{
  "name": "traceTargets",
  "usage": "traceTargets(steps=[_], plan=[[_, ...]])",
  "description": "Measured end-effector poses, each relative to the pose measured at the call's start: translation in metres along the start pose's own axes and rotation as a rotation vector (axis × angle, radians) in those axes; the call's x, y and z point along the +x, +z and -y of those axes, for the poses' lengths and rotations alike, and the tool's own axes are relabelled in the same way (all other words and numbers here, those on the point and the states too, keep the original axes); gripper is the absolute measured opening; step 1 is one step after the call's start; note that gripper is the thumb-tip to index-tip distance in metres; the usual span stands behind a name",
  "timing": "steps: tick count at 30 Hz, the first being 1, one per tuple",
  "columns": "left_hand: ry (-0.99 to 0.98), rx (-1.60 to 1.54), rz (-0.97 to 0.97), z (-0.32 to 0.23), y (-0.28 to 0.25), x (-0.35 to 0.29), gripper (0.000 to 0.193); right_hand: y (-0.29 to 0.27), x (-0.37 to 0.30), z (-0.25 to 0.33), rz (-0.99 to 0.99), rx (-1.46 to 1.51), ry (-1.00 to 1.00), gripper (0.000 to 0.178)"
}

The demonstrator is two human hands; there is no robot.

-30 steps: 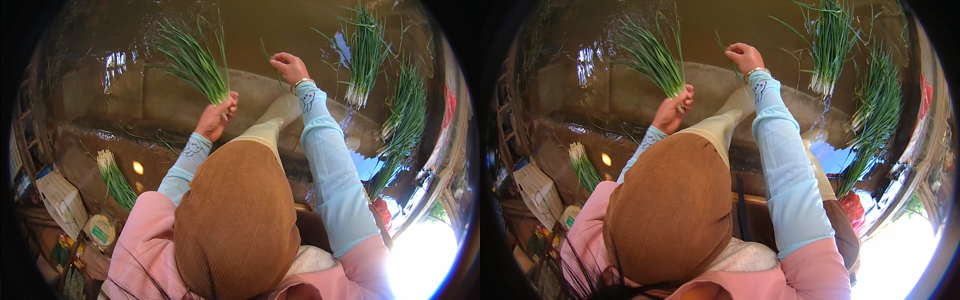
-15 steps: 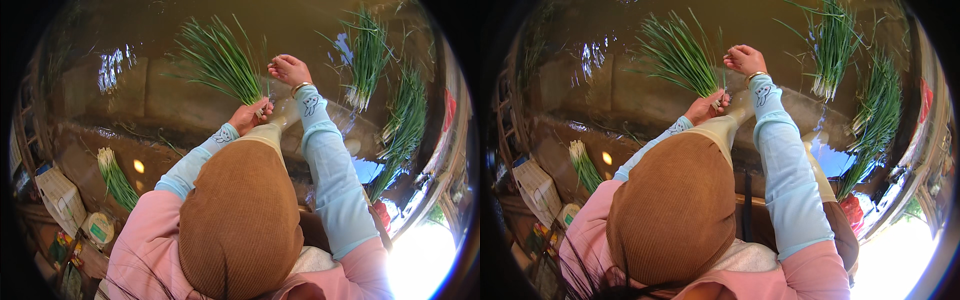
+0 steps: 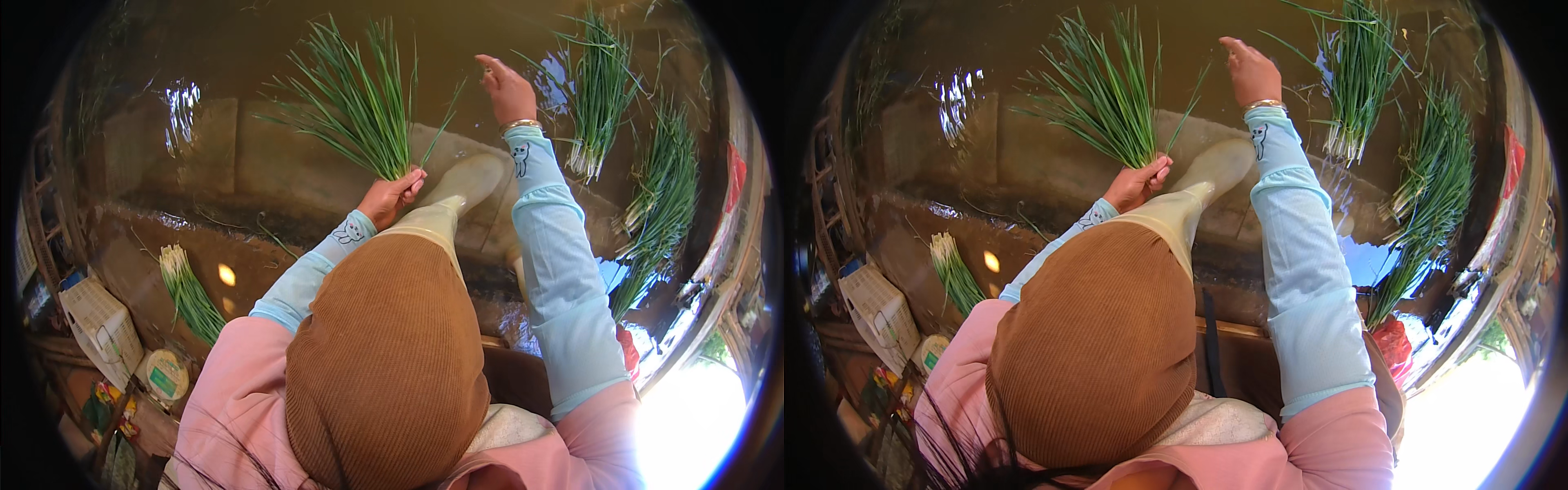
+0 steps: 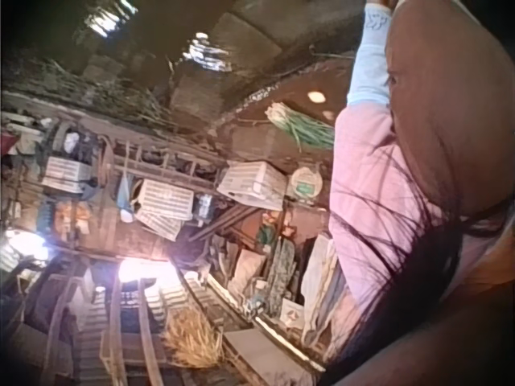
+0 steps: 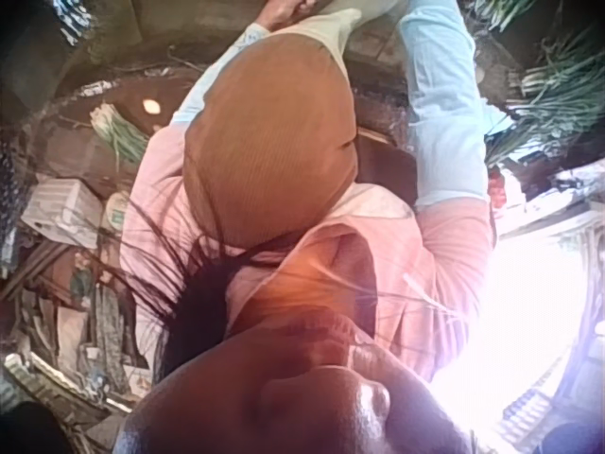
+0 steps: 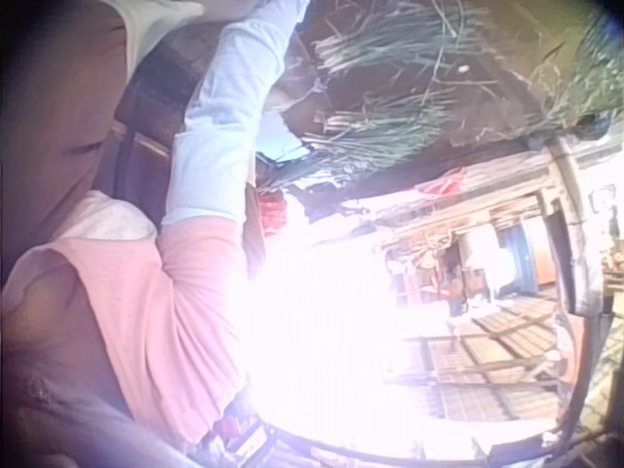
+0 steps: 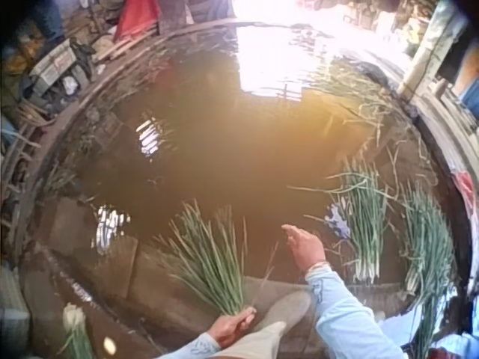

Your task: The person sits in a shallow water basin and repeatedly gathers green onions into bundles, aligning the stems and securing them with thin ties. The person handles the onions by hand, rinsing them in the water and arranging the finished bundles on the basin floor.

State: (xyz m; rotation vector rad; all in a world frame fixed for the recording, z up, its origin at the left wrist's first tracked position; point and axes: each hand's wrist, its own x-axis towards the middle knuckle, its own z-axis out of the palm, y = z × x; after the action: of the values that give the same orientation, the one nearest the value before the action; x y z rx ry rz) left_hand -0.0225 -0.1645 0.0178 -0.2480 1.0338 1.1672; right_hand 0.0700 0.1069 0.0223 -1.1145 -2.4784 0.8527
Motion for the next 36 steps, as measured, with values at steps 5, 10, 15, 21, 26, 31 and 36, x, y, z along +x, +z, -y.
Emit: traceTargets(steps=[5,10,15,21,26,31,36], plan=[[0.022,0.041,0.049,0.003,-0.005,0.001,0.018,0.009,0.001,-0.003,0.247,-0.281,-0.239,0.03],[0.016,0.079,0.083,0.002,-0.012,-0.003,0.02,0.006,0.012,-0.009,0.156,-0.315,-0.206,0.017],[0.005,0.039,0.087,0.003,-0.013,-0.006,0.023,-0.042,0.034,-0.038,-0.108,0.066,-0.218,0.038],[0.013,0.445,-0.177,0.001,-0.014,0.008,0.02,-0.124,-0.022,-0.098,-0.688,0.293,0.542,0.025],[-0.188,0.159,0.0,-0.028,0.025,-0.01,0.019,-0.099,-0.151,-0.105,-0.622,-0.123,0.298,0.014],[0.223,-0.26,0.423,-0.12,0.076,-0.053,0.021,-0.099,-0.2,-0.091,0.195,-0.437,0.851,0.023],[0.427,-0.221,0.545,-0.167,0.1,-0.056,0.018,-0.128,-0.139,-0.086,-0.328,-0.349,0.642,0.025]])
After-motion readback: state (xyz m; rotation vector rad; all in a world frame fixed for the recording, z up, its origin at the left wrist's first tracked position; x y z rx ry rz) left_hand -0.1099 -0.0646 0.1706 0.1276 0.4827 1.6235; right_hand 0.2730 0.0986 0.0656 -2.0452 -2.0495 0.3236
